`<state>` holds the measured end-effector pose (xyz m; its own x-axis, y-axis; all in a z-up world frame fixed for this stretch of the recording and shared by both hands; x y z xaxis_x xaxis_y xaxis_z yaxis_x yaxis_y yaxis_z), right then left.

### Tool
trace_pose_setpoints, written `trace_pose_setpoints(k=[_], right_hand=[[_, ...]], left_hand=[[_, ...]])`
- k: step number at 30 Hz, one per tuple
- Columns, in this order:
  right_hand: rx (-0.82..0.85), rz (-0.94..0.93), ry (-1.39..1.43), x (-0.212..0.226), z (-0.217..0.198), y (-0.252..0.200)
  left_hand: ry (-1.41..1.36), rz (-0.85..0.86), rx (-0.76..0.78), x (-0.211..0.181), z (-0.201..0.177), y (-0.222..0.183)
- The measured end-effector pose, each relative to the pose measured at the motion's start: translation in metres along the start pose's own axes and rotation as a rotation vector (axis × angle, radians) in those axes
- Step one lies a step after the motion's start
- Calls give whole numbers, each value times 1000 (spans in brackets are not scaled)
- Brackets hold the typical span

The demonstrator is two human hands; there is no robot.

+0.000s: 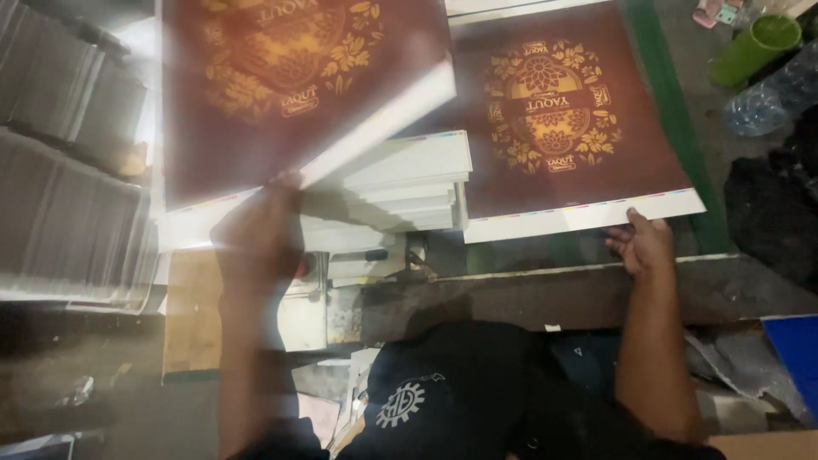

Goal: Flipping and stacking large printed paper sheets on a production table.

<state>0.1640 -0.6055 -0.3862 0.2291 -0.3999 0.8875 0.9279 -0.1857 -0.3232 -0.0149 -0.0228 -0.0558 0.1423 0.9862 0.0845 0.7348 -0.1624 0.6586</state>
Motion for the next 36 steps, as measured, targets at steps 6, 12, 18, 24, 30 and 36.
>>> trace_pose_setpoints(k=[6,12,18,24,30,36], right_hand=[[-56,43,-174,-25,9,-30],[369,-129,-113,62,154,-121],[421,-183,91,136,225,-184],[203,-232,127,99,121,-122],[76,-127,155,22,-32,-72],[45,-71,128,-37,-155,-61]], left_hand=[[33,37,-330,-6,-11,19],[-211,300,-156,-104,26,32],[-357,366,-123,-159,2,42],[-578,211,-234,-92,-42,19],[267,51,-47,-7,25,23],[-74,90,252,45,36,31]])
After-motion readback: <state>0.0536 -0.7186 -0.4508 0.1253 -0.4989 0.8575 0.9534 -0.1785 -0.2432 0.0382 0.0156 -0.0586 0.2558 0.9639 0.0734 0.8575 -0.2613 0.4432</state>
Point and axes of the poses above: each hand's wrist, its own y-axis towards the middle knuckle, its own z-axis out of the palm, x = y × z, the point moved 1 cm from there along y, towards the middle knuckle, and after that the axes turned 4 degrees about y, right-handed, at the moved point
